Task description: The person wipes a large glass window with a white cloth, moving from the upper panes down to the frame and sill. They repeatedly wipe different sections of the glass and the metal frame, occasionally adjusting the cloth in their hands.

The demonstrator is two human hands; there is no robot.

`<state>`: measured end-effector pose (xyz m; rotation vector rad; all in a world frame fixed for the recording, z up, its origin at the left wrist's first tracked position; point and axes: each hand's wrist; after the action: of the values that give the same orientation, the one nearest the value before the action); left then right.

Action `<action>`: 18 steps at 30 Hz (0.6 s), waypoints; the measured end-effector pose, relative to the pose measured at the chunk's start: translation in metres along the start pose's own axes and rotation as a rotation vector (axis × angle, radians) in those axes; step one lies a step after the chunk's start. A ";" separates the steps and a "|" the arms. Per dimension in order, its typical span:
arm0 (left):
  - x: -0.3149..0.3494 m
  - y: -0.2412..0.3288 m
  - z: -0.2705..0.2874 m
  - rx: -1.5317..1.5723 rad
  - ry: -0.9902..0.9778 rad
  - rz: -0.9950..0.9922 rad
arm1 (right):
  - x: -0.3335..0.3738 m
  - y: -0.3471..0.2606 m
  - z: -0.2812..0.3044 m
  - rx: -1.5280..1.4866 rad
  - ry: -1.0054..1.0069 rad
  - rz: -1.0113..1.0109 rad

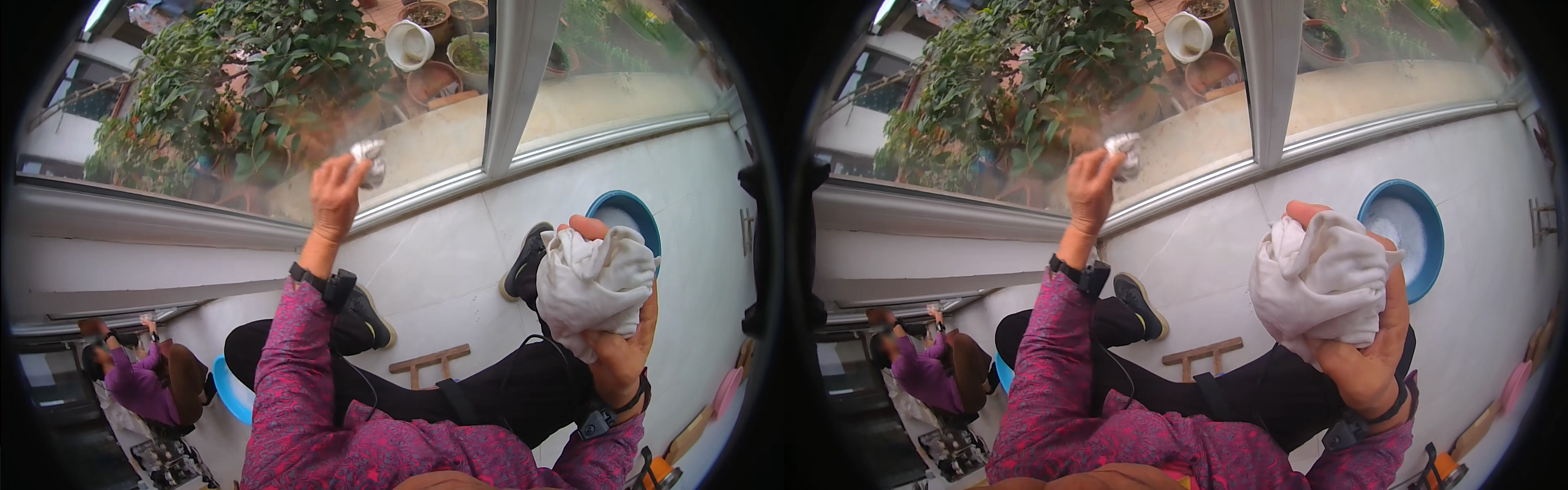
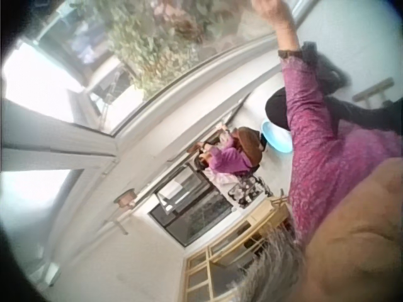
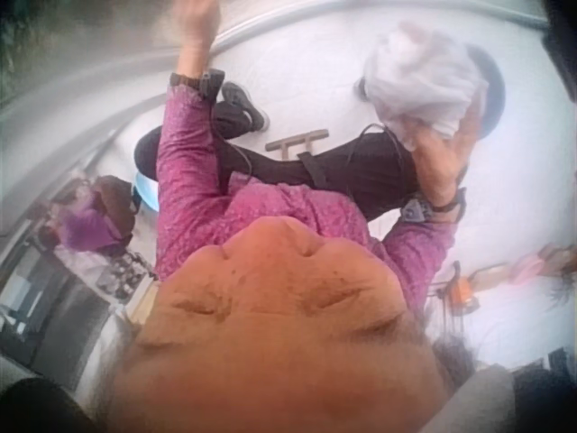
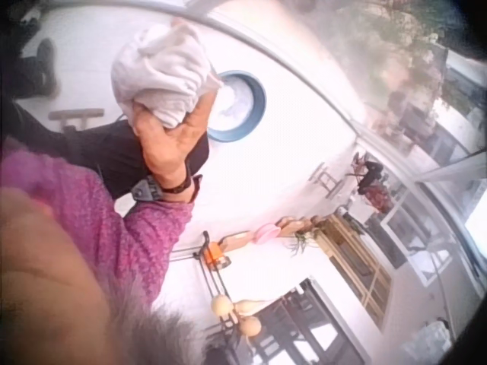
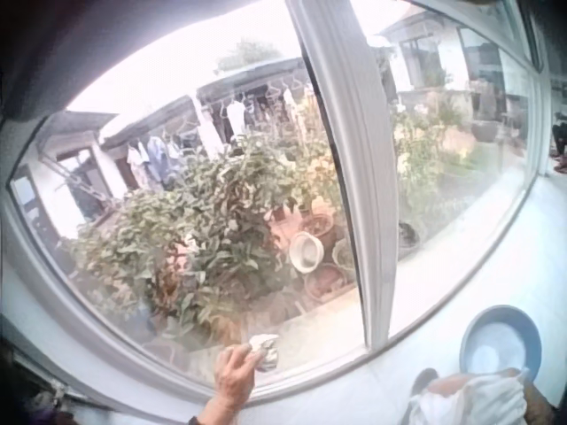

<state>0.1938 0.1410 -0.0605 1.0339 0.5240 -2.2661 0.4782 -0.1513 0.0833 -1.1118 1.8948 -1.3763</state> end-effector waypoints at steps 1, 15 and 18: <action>-0.022 -0.007 0.009 -0.032 0.136 -0.033 | -0.001 0.000 0.001 0.049 -0.019 0.028; -0.005 0.015 -0.032 -0.085 -0.368 -0.234 | -0.007 -0.001 -0.006 -0.016 -0.048 0.073; -0.045 0.015 -0.014 -0.032 -0.084 -0.251 | -0.007 -0.004 -0.008 0.060 -0.044 0.060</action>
<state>0.2348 0.1536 -0.0358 0.8951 0.6856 -2.4984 0.4767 -0.1425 0.0896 -1.0390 1.8284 -1.3556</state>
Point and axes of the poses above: each hand's wrist, its own x-axis away from the middle knuckle, its own z-axis out of the back of the hand, y = z × x, and after that the axes turned 11 degrees about y, right-handed
